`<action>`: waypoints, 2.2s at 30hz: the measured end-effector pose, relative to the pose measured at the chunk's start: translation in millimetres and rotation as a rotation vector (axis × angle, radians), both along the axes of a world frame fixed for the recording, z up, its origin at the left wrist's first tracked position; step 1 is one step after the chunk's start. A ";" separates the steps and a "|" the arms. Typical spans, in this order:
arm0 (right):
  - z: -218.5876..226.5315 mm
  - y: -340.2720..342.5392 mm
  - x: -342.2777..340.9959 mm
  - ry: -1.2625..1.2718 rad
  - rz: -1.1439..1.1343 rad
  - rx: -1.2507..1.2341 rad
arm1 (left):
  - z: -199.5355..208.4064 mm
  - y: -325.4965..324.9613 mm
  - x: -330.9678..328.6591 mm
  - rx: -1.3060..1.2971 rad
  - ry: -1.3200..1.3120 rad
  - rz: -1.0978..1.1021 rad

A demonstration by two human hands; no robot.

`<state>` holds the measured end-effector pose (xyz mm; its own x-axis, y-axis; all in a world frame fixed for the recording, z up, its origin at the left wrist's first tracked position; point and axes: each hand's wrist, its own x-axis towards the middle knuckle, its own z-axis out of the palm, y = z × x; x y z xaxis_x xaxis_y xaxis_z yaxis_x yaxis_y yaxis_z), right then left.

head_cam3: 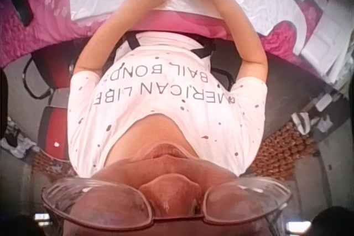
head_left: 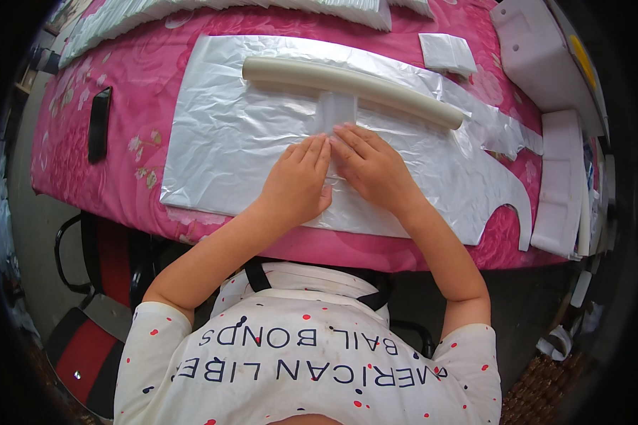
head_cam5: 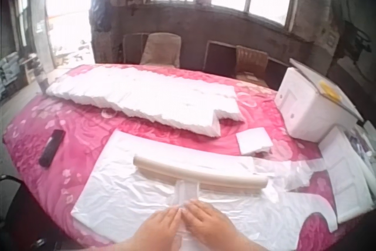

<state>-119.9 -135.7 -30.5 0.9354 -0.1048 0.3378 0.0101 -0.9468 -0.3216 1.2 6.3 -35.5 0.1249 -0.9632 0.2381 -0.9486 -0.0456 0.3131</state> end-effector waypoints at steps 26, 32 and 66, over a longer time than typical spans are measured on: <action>-3.2 30.3 -18.6 -0.070 -0.120 0.373 | 8.0 42.7 14.1 0.043 0.320 -0.079; 9.4 21.3 0.9 0.298 -0.440 0.779 | 11.5 14.5 21.5 0.154 0.774 0.294; 42.4 12.9 0.0 0.722 -0.546 0.224 | -24.2 -11.8 6.0 -0.032 0.075 0.014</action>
